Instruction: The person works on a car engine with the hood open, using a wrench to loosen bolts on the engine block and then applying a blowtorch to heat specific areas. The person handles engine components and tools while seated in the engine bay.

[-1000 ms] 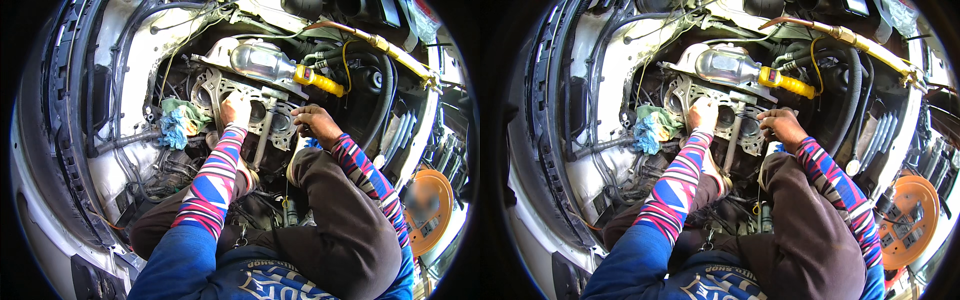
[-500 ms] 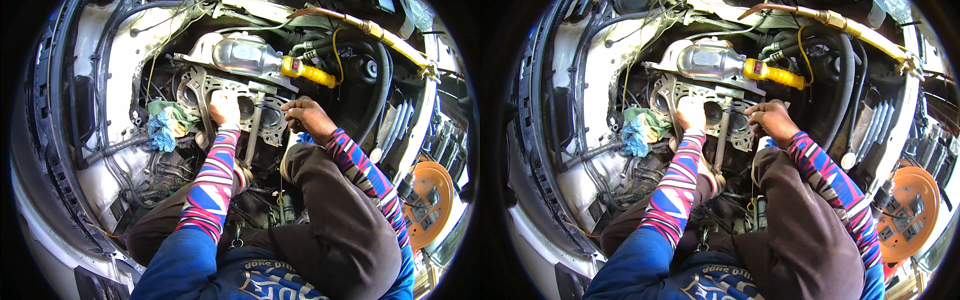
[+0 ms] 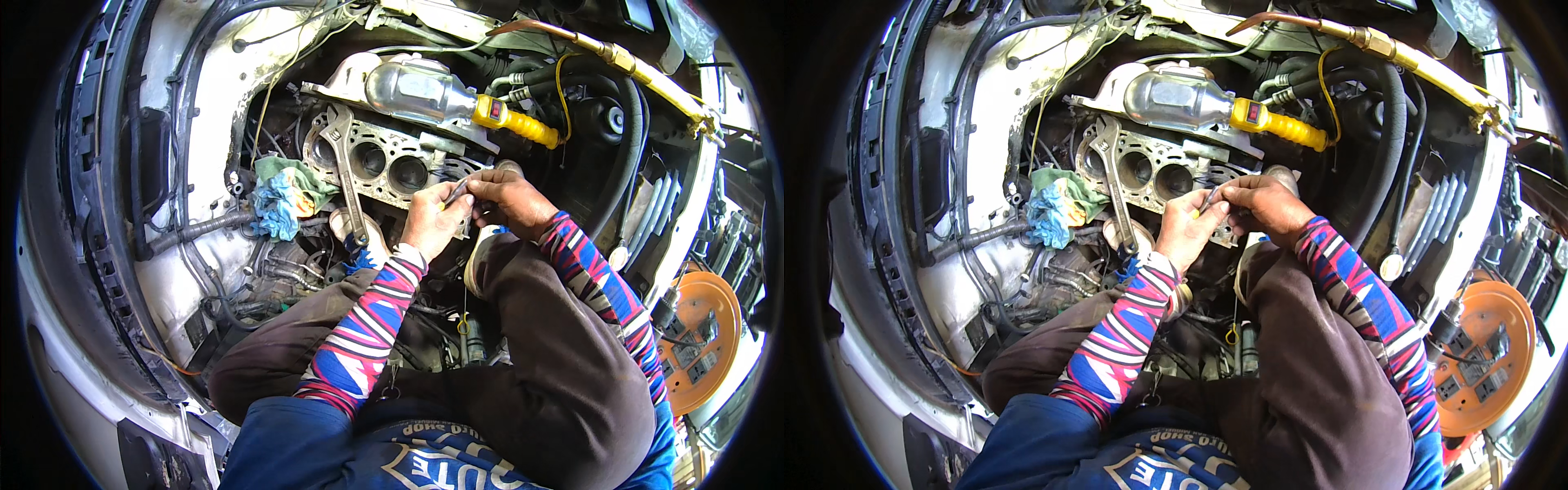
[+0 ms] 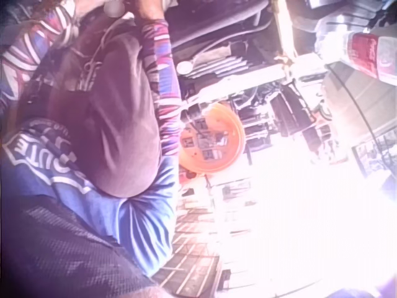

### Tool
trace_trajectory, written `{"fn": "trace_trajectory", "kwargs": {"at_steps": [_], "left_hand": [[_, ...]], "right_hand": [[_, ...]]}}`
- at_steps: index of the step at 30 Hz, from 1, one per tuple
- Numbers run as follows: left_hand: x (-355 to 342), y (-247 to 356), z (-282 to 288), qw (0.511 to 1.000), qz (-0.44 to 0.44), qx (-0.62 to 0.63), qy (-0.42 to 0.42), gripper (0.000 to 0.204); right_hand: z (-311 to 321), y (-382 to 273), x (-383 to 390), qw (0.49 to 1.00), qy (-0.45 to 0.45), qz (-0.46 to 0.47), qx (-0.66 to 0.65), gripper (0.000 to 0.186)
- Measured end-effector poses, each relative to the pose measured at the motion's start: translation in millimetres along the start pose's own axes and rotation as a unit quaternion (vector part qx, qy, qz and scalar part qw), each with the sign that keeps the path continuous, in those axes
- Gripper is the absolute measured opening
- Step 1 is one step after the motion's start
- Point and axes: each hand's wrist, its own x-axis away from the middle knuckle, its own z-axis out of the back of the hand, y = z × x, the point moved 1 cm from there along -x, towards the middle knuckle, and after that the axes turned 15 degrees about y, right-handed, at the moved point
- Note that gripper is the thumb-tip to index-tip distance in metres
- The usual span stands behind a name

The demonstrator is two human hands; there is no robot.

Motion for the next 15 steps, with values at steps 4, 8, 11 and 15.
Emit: {"fn": "trace_trajectory", "kwargs": {"at_steps": [4, 8, 11, 15], "left_hand": [[-35.5, -4.1, 28.9, 0.985, -0.038, -0.106, 0.128, 0.027], [-86.8, 0.6, 73.1, 0.874, -0.042, -0.438, 0.208, 0.028], [-108.7, 3.8, 90.3, 0.848, -0.097, -0.497, 0.159, 0.029], [-124.2, 4.8, 90.2, 0.829, -0.135, -0.524, 0.138, 0.028]], "right_hand": [[4.5, 3.1, -4.2, 0.997, 0.062, 0.016, 0.039, 0.022], [5.1, 0.9, -4.9, 0.995, 0.082, 0.02, 0.052, 0.02], [3.9, -0.8, -3.0, 0.994, 0.085, 0.026, 0.06, 0.021], [4.9, -0.4, -1.4, 0.994, 0.081, 0.032, 0.061, 0.022]]}}
